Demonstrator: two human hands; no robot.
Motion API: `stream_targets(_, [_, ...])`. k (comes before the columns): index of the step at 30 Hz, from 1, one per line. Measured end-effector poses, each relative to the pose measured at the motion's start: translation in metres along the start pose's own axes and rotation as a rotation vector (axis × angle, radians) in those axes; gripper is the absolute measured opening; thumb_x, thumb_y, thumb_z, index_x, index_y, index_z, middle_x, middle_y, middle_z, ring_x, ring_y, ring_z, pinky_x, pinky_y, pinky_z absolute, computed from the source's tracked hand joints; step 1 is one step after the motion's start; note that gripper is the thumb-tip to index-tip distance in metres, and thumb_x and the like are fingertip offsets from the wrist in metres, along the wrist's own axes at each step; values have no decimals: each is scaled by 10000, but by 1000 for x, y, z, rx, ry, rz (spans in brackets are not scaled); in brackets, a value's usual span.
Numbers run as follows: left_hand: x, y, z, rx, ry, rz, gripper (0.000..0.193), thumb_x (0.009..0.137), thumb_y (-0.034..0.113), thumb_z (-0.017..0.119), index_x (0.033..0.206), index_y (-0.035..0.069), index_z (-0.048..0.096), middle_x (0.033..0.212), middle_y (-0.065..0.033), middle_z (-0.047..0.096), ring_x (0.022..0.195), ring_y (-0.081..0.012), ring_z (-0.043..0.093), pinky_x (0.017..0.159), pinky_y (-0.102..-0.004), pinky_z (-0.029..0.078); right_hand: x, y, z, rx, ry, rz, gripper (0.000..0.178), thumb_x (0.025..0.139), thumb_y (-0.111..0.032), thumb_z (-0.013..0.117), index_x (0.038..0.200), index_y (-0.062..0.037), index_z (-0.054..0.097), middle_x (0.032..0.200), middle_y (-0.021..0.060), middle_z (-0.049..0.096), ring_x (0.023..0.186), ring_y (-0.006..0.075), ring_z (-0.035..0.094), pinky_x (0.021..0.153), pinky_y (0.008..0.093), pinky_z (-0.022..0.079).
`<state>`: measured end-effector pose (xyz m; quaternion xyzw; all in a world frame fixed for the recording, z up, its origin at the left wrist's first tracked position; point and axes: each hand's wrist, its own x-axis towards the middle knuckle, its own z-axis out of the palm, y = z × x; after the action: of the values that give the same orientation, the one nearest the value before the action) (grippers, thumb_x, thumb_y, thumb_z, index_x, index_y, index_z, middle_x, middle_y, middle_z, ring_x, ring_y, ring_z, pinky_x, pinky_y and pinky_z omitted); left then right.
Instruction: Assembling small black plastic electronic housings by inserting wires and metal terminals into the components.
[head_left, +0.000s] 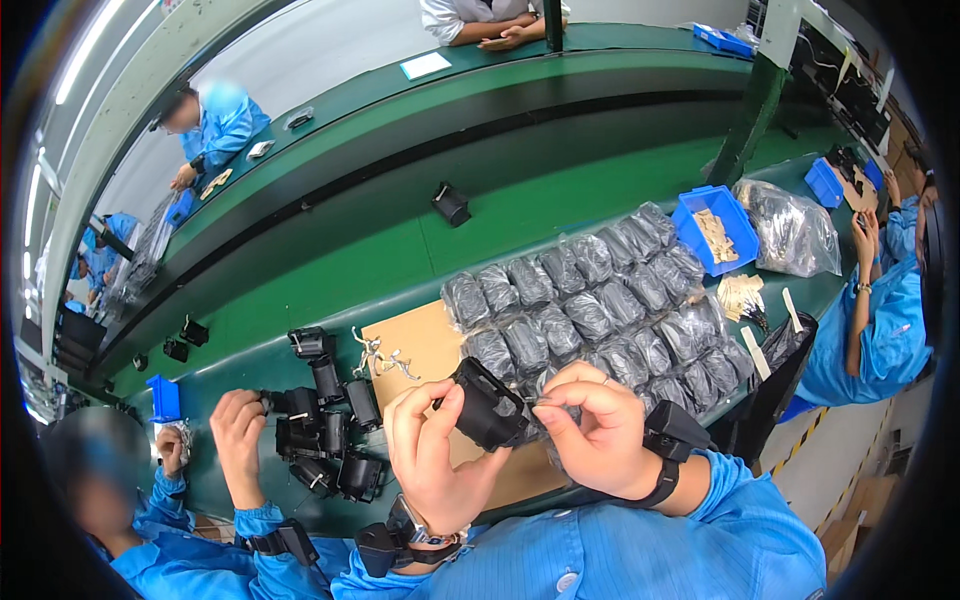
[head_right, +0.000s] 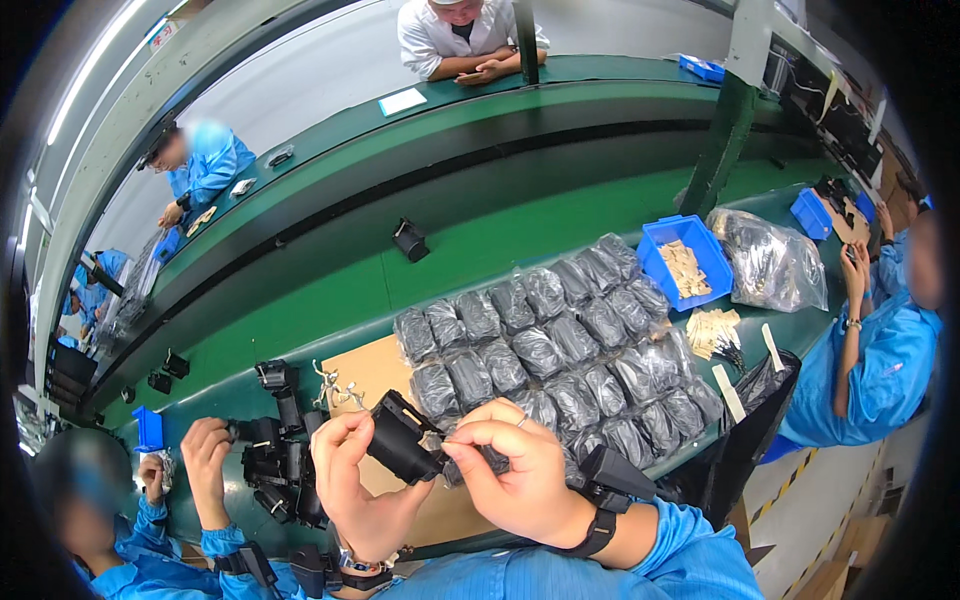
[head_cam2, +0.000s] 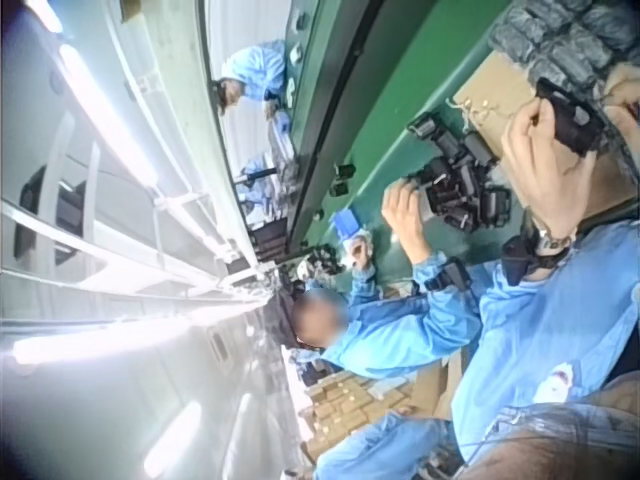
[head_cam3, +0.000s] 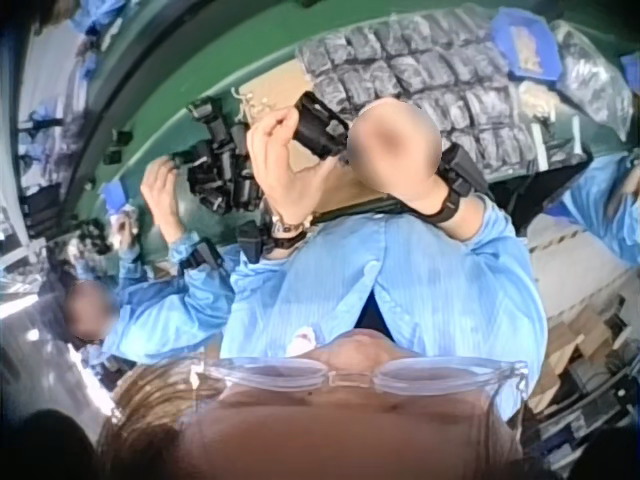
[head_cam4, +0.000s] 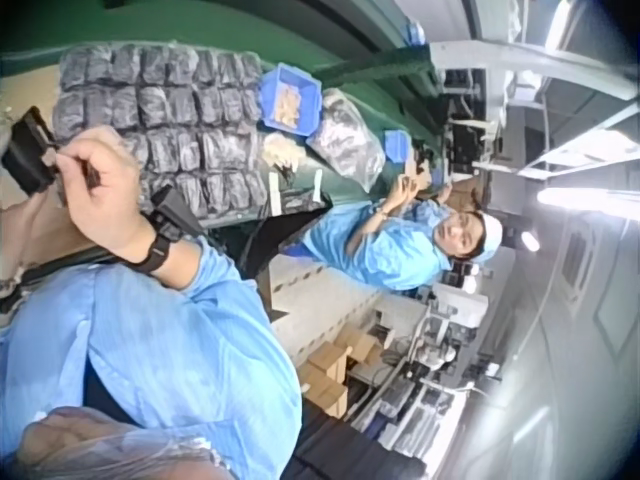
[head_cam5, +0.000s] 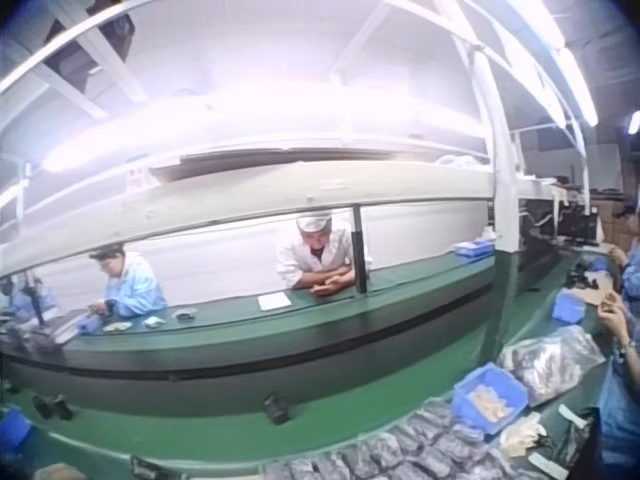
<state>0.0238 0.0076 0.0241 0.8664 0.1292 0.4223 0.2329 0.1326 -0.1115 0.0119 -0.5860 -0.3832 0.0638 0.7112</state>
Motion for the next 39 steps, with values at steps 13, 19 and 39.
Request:
stream_targets(13, [-1, 4, 12, -82, -106, -98, 761, 390, 75, 820, 1090, -14, 535, 1068, -181, 524, 978, -350, 530, 848, -419, 435, -4, 9, -5, -225, -47, -127, 100, 724, 2, 628, 816, -35, 639, 834, 89, 608, 778, 258, 575, 667, 341, 472])
stream_targets(19, [-11, 0, 13, -307, -119, -246, 773, 588, 150, 858, 1234, -24, 472, 1182, -157, 505, 1068, -286, 513, 824, -375, 504, -1, 16, -3, -288, -81, -498, 59, 760, -83, 640, 756, -59, 586, 791, 90, 555, 741, 283, 531, 649, 381, 434])
stream_targets(39, [-11, 7, 20, -158, 28, -139, 760, 596, 168, 859, 1206, 4, 437, 1144, -166, 512, 1008, -286, 532, 881, -384, 452, -20, 14, 6, 25, -10, 199, 56, 789, -69, 617, 794, -17, 595, 721, 99, 583, 643, 191, 585, 566, 302, 465])
